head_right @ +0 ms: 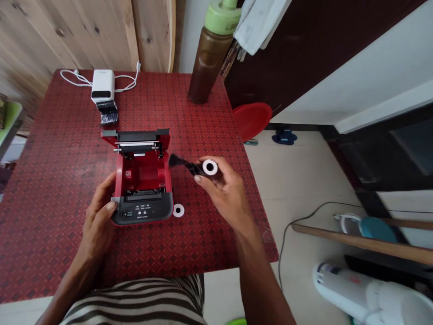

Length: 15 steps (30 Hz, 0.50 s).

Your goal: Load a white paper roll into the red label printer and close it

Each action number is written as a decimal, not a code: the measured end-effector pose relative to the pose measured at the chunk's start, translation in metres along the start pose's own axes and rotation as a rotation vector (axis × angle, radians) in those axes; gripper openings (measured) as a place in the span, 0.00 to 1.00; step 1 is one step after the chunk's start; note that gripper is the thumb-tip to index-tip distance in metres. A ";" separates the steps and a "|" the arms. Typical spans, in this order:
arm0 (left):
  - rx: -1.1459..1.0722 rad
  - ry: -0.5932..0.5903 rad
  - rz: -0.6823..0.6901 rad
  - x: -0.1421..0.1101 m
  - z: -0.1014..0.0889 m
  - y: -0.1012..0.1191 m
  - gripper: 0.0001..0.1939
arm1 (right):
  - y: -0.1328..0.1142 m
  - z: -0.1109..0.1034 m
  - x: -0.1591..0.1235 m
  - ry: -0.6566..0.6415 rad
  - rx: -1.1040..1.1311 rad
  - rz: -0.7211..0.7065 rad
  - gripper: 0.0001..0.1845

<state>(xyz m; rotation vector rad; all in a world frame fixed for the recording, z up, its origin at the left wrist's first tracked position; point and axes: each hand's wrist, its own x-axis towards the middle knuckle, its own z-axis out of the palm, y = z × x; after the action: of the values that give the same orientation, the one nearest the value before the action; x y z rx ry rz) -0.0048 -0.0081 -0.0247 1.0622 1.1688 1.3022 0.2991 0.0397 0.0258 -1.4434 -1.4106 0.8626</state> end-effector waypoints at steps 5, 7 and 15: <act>0.053 0.016 0.003 0.000 0.001 0.004 0.30 | -0.068 -0.037 -0.004 -0.405 0.154 -0.064 0.24; 0.075 0.027 0.002 0.000 0.002 0.006 0.31 | -0.083 -0.027 0.004 -0.506 0.007 -0.159 0.18; 0.066 -0.019 -0.028 0.000 0.006 0.014 0.31 | -0.086 0.062 0.017 -0.480 -0.661 -0.364 0.10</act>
<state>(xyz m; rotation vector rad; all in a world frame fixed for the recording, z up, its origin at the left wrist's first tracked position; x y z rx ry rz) -0.0010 -0.0077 -0.0103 1.0998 1.2160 1.2367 0.2126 0.0589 0.0873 -1.4104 -2.3990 0.5395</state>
